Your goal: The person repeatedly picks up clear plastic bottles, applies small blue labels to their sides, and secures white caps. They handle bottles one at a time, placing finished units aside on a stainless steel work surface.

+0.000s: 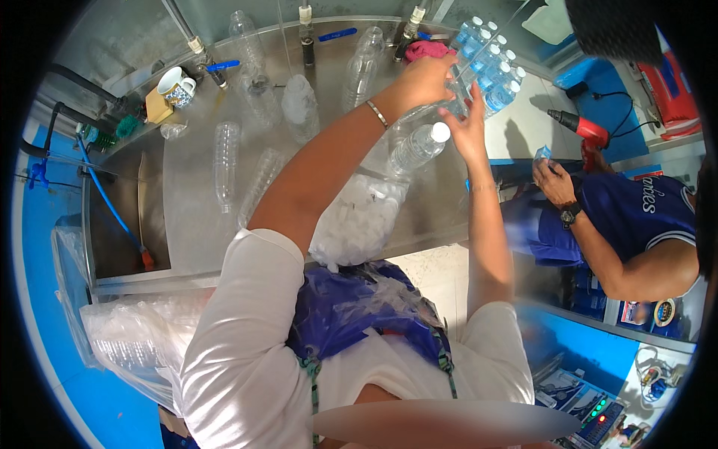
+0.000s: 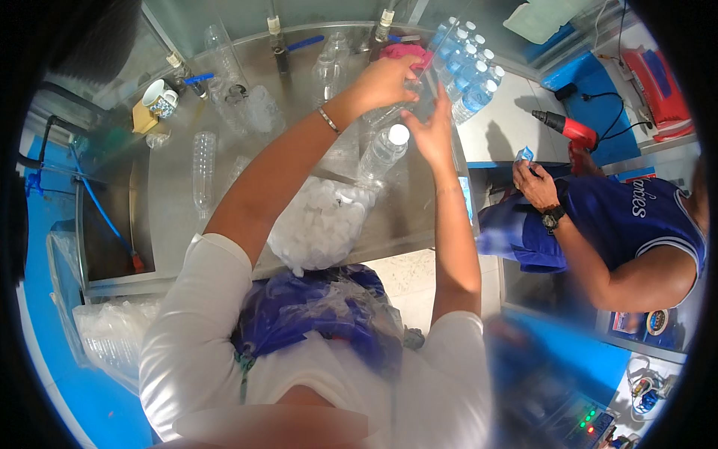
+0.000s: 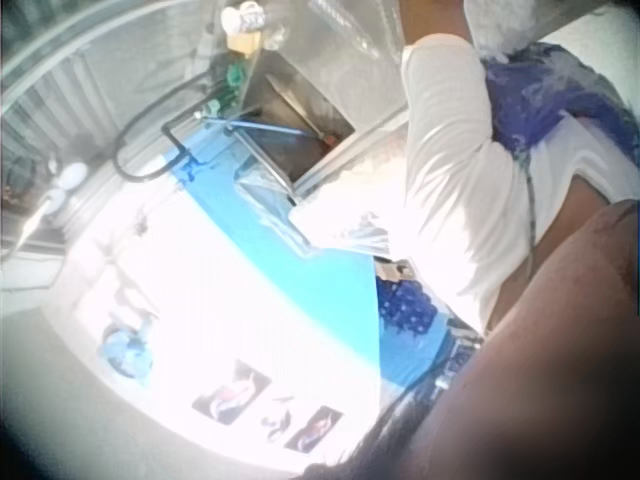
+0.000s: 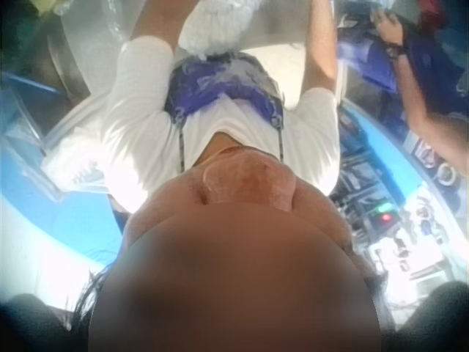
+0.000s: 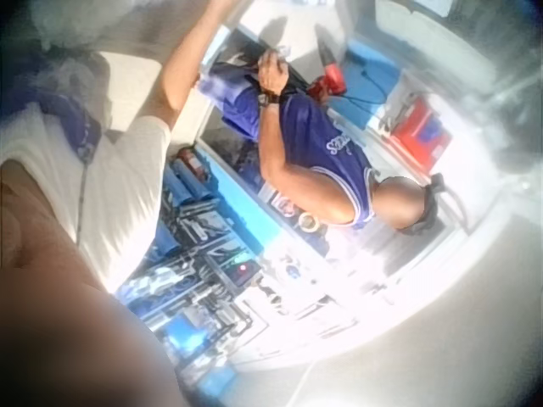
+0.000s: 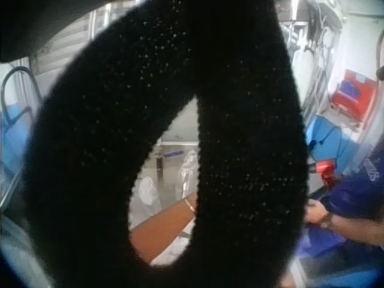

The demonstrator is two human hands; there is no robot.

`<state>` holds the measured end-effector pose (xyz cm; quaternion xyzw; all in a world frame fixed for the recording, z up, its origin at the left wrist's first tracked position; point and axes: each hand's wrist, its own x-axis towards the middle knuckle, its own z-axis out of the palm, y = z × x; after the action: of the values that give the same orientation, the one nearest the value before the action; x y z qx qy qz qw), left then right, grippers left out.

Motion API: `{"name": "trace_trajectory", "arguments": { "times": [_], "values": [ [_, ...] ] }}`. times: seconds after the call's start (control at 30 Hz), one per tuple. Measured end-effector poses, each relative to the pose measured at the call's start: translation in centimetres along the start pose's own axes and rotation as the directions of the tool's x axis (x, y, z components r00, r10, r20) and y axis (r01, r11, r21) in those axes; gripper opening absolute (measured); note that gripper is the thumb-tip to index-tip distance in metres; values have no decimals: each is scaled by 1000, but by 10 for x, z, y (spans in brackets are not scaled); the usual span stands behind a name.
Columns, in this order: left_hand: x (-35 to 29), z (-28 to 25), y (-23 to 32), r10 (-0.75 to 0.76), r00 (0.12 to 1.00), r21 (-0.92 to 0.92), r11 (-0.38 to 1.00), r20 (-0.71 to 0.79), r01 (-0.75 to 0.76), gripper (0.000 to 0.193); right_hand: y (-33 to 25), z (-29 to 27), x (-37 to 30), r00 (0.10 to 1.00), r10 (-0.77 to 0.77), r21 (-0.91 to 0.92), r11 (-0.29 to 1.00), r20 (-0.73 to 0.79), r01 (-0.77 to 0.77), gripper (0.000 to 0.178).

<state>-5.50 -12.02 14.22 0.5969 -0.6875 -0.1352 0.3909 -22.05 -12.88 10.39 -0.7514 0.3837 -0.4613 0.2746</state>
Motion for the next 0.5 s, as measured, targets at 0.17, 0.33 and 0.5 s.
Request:
{"name": "trace_trajectory", "arguments": {
  "times": [0.17, 0.33, 0.5],
  "values": [
    [-21, 2, -20, -55, 992, -194, 980, -111, 33, 71, 7, 16, 35, 971, -80, -50, 994, 223, 93, 72],
    [-105, 17, -35, 66, 942, -254, 967, 329, 21, 71, 0, 8, 46, 968, 14, -366, 927, 251, 82, 67],
    [-136, 43, -11, -172, 978, -336, 920, 118, 202, 75, 0, 10, 47, 942, -336, -250, 911, 4, 327, 66]
  ]
}}
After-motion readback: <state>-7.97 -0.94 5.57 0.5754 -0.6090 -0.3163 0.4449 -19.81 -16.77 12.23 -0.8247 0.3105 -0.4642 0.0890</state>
